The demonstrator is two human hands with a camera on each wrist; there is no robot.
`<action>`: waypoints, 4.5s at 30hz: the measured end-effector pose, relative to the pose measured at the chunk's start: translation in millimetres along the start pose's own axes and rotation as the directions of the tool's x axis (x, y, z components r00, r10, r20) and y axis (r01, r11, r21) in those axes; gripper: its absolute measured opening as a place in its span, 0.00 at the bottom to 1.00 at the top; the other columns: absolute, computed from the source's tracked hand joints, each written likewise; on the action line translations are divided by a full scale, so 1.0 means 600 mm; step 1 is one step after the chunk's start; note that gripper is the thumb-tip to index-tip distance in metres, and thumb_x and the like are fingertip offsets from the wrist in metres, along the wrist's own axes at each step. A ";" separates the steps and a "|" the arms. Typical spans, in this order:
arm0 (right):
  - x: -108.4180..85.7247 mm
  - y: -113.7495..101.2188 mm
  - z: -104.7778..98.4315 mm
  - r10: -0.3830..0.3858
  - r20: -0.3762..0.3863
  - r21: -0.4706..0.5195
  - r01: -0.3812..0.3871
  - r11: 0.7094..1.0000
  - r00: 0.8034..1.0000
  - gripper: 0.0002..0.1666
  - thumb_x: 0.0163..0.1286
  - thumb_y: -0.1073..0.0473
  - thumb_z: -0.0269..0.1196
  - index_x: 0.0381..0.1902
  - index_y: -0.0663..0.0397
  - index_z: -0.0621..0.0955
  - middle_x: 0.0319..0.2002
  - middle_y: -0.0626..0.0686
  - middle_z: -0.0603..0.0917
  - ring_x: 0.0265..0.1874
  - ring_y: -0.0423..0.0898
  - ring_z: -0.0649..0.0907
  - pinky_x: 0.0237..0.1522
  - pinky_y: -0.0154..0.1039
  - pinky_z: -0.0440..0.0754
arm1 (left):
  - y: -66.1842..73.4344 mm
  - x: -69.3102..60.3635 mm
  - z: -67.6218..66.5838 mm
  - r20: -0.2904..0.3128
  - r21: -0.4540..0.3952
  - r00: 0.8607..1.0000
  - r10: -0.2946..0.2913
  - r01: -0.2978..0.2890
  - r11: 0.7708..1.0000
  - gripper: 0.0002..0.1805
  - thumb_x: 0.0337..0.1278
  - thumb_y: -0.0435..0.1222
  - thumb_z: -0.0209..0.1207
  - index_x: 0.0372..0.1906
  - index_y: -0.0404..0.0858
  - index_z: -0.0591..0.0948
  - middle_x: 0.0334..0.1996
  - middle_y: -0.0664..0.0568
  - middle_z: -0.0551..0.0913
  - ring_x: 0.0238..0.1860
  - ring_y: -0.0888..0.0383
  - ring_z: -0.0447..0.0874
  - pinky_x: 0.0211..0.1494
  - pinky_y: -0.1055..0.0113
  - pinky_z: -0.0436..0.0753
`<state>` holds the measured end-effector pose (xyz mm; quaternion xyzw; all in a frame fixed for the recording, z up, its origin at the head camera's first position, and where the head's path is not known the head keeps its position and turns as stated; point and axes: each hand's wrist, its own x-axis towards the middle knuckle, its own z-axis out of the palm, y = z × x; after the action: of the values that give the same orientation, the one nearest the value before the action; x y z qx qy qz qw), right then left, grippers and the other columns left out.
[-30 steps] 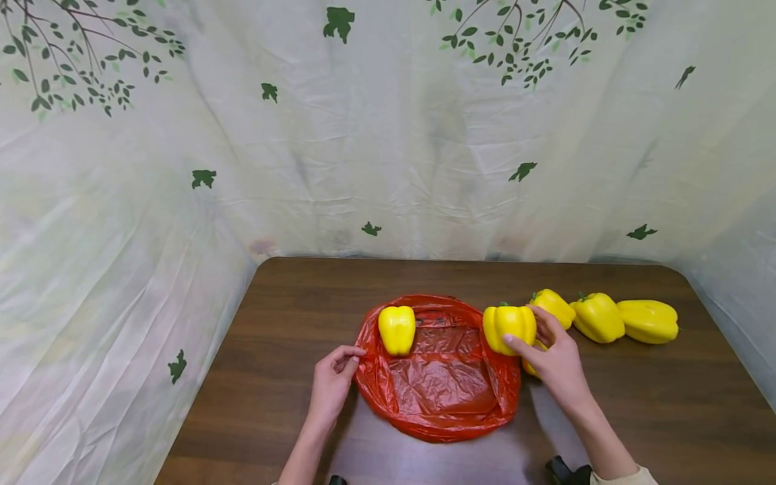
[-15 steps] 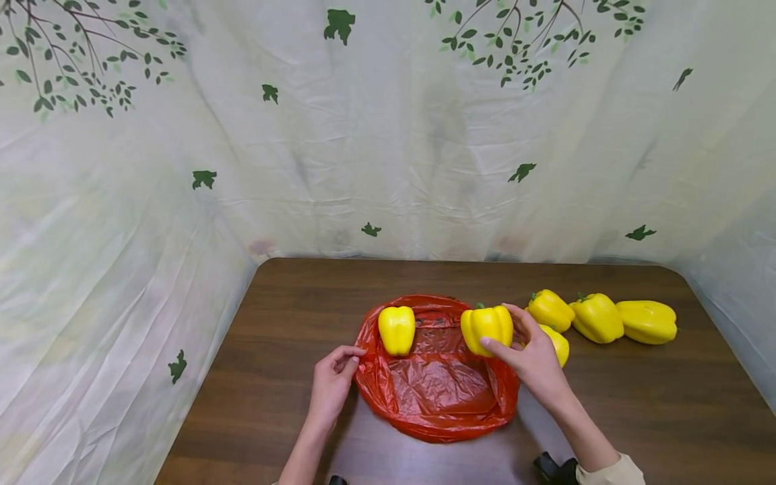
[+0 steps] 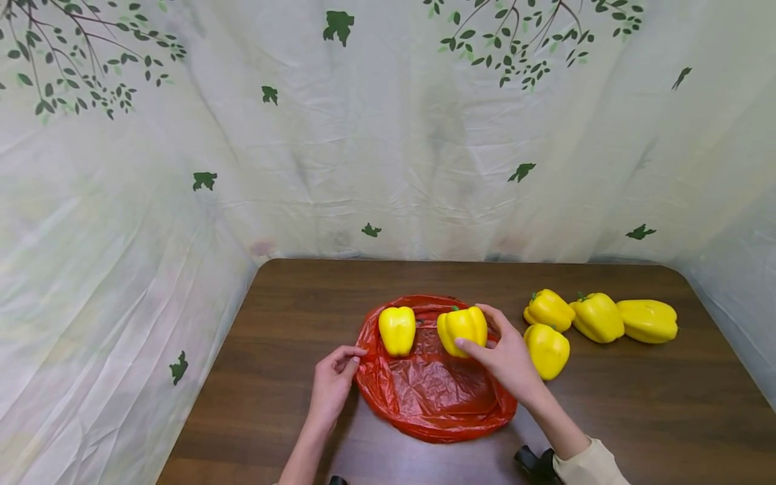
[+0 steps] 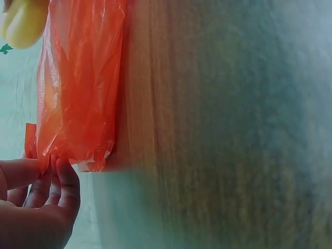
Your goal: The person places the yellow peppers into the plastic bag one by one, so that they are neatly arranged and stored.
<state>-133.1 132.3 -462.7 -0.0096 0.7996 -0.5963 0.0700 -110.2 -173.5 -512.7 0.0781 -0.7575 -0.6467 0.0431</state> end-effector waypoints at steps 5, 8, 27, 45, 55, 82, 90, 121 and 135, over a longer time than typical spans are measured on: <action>0.008 0.000 0.017 0.003 -0.006 -0.043 -0.003 0.999 1.000 0.51 0.56 0.39 0.73 0.71 0.47 0.62 0.64 0.56 0.70 0.50 0.56 0.80 0.47 0.47 0.83 | 0.002 0.001 0.002 0.008 -0.004 1.000 0.016 -0.016 1.000 0.10 0.64 0.22 0.55 0.41 0.33 0.85 0.41 0.42 0.83 0.37 0.54 0.82 0.39 0.70 0.81; 0.013 0.003 0.025 -0.008 0.001 -0.048 0.008 0.999 1.000 0.50 0.55 0.39 0.73 0.70 0.47 0.63 0.63 0.55 0.71 0.48 0.54 0.81 0.45 0.45 0.83 | 0.002 0.000 0.003 0.001 -0.021 1.000 0.023 -0.023 1.000 0.09 0.64 0.22 0.55 0.41 0.31 0.85 0.42 0.41 0.84 0.38 0.55 0.82 0.40 0.70 0.81; 0.051 0.027 0.067 0.016 -0.029 -0.134 -0.020 0.991 0.999 0.52 0.54 0.41 0.75 0.70 0.52 0.65 0.58 0.55 0.76 0.46 0.51 0.79 0.48 0.47 0.81 | 0.003 -0.002 0.008 -0.008 -0.076 1.000 0.020 -0.020 0.997 0.10 0.64 0.22 0.55 0.41 0.32 0.85 0.42 0.41 0.83 0.37 0.55 0.82 0.40 0.70 0.80; 0.074 0.032 0.092 0.055 -0.090 -0.294 -0.079 0.953 0.994 0.52 0.54 0.43 0.75 0.70 0.55 0.65 0.56 0.57 0.79 0.44 0.51 0.80 0.46 0.48 0.81 | 0.009 -0.006 0.008 -0.008 -0.045 1.000 -0.013 0.012 0.999 0.09 0.65 0.24 0.55 0.43 0.33 0.85 0.43 0.41 0.83 0.38 0.54 0.81 0.40 0.70 0.81; 0.071 0.033 0.088 0.082 -0.044 -0.265 -0.091 0.960 0.996 0.51 0.58 0.41 0.72 0.73 0.51 0.62 0.60 0.57 0.76 0.48 0.52 0.79 0.48 0.50 0.80 | 0.009 -0.005 0.009 -0.002 -0.048 1.000 -0.013 0.013 0.999 0.09 0.65 0.24 0.55 0.43 0.32 0.85 0.43 0.41 0.83 0.38 0.54 0.81 0.39 0.69 0.81; 0.049 0.026 0.075 -0.038 -0.008 -0.198 0.036 0.980 0.999 0.34 0.64 0.61 0.69 0.68 0.48 0.71 0.61 0.56 0.75 0.51 0.52 0.80 0.48 0.50 0.82 | 0.009 -0.011 0.005 -0.002 -0.048 1.000 -0.020 0.020 0.999 0.09 0.65 0.24 0.56 0.43 0.33 0.85 0.44 0.41 0.83 0.39 0.52 0.80 0.42 0.70 0.81; 0.031 0.017 0.056 -0.086 -0.002 -0.144 0.085 0.986 0.996 0.32 0.64 0.62 0.69 0.66 0.50 0.73 0.59 0.58 0.78 0.54 0.56 0.79 0.47 0.48 0.82 | 0.007 -0.010 0.005 -0.008 -0.045 1.000 -0.014 0.014 0.999 0.10 0.65 0.23 0.55 0.43 0.32 0.85 0.43 0.41 0.83 0.39 0.53 0.81 0.42 0.70 0.81; -0.067 0.049 -0.050 -0.210 -0.177 -0.189 0.177 0.966 0.961 0.31 0.65 0.62 0.68 0.65 0.50 0.74 0.60 0.54 0.77 0.56 0.54 0.78 0.50 0.51 0.80 | 0.005 -0.009 0.006 -0.004 -0.049 1.000 -0.020 0.020 0.999 0.10 0.65 0.23 0.55 0.43 0.32 0.85 0.43 0.40 0.83 0.36 0.55 0.79 0.37 0.70 0.80; -0.093 0.077 -0.091 -0.258 -0.381 -0.283 0.153 0.947 0.888 0.30 0.61 0.69 0.70 0.62 0.55 0.77 0.60 0.51 0.76 0.56 0.37 0.74 0.50 0.20 0.72 | 0.003 -0.009 0.004 -0.011 -0.051 1.000 -0.012 0.012 0.999 0.10 0.65 0.23 0.55 0.43 0.32 0.85 0.42 0.40 0.82 0.34 0.56 0.77 0.33 0.69 0.77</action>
<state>-81.6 203.3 -486.1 0.0228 0.8581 -0.4853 -0.1661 -105.4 -170.3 -511.3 0.0852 -0.7399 -0.6657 0.0455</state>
